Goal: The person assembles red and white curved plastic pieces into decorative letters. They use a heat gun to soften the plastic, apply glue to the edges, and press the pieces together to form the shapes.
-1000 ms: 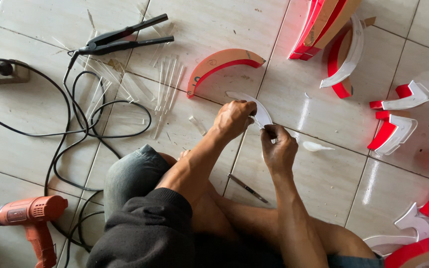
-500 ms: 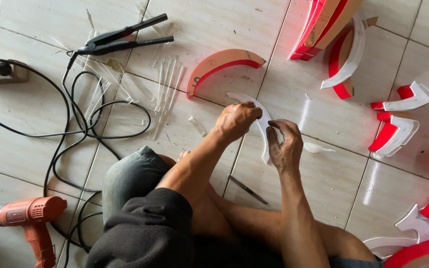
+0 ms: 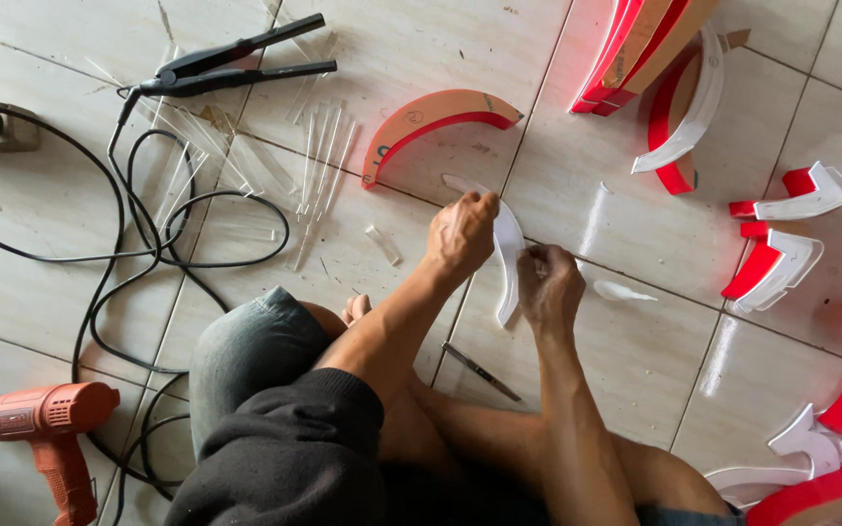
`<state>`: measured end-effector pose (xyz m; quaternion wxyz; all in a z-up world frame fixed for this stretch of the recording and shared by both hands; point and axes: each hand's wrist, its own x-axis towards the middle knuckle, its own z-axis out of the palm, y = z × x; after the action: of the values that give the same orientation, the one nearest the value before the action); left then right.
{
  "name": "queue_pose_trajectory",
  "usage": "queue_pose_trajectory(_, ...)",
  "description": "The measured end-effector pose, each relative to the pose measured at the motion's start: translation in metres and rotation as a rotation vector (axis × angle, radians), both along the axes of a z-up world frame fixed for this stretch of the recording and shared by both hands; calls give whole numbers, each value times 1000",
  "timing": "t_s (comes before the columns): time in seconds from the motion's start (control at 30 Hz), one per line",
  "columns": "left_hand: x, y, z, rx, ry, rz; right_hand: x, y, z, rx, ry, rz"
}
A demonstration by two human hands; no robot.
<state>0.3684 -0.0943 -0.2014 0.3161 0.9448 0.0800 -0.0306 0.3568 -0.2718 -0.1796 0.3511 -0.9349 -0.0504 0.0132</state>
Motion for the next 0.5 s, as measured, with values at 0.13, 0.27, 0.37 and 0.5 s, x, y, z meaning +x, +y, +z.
queue_pose_trajectory(0.13, -8, -5, 11, -101, 257, 114, -9, 0, 4, 36, 114, -72)
queue_pose_trajectory(0.27, -12, -11, 35, -81, 243, 7, -11, -1, 1, 40, 20, -87)
queue_pose_trajectory(0.37, -10, -17, 16, -150, 248, 64, -12, 12, 27, 47, 38, -90)
queue_pose_trajectory(0.5, -13, -14, 8, -269, 352, 220, -5, 11, 5, -68, -18, -48)
